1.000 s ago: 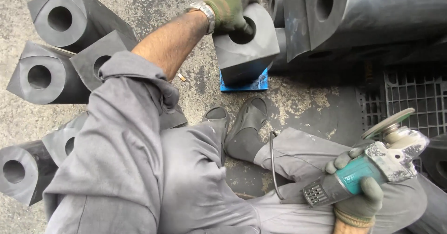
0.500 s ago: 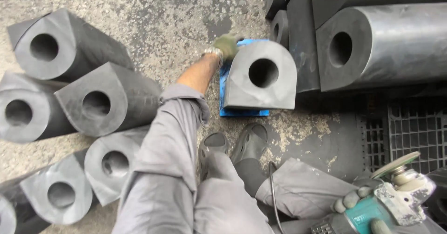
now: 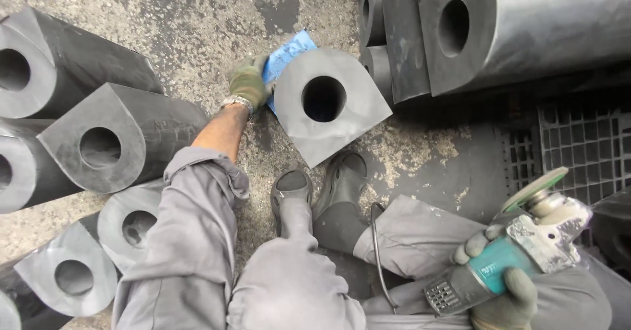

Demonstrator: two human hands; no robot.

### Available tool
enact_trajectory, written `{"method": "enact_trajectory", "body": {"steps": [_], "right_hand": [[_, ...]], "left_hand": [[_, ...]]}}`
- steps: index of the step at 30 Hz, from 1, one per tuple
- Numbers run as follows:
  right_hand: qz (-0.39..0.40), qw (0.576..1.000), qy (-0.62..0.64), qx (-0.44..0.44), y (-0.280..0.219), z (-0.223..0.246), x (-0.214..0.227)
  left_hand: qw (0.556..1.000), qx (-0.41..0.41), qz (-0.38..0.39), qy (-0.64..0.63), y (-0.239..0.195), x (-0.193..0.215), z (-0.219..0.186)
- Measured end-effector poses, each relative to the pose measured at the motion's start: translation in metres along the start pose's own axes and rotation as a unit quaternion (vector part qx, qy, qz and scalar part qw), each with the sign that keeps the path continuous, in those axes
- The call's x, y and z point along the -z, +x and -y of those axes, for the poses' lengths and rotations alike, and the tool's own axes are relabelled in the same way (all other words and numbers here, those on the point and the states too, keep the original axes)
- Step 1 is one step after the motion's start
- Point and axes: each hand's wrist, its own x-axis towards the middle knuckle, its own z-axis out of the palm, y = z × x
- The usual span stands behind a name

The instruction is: Grinding and smoothing the edges of industrial rubber blocks using a handheld angle grinder.

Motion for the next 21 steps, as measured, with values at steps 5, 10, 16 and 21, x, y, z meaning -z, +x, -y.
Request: {"method": "enact_trajectory", "body": {"steps": [5,10,16,21], "right_hand": [[0.006,1.000,-0.006,0.023,0.045,0.002,-0.006],[-0.006,1.000,-0.002,0.012,0.046,0.002,-0.011],[-0.039,0.999,-0.010,-0.014,0.049,0.002,-0.013],[-0.045,0.999,-0.019,-0.007,0.060,-0.007,-0.020]], "left_hand": [[0.999,-0.025,-0.021,-0.018,0.021,-0.043,0.023],[0.978,-0.005,0.036,-0.203,-0.023,0.030,-0.057],[0.983,-0.111,0.027,-0.143,0.004,0.020,-0.084],[0.977,-0.189,0.024,-0.099,0.017,0.012,-0.095]]}}
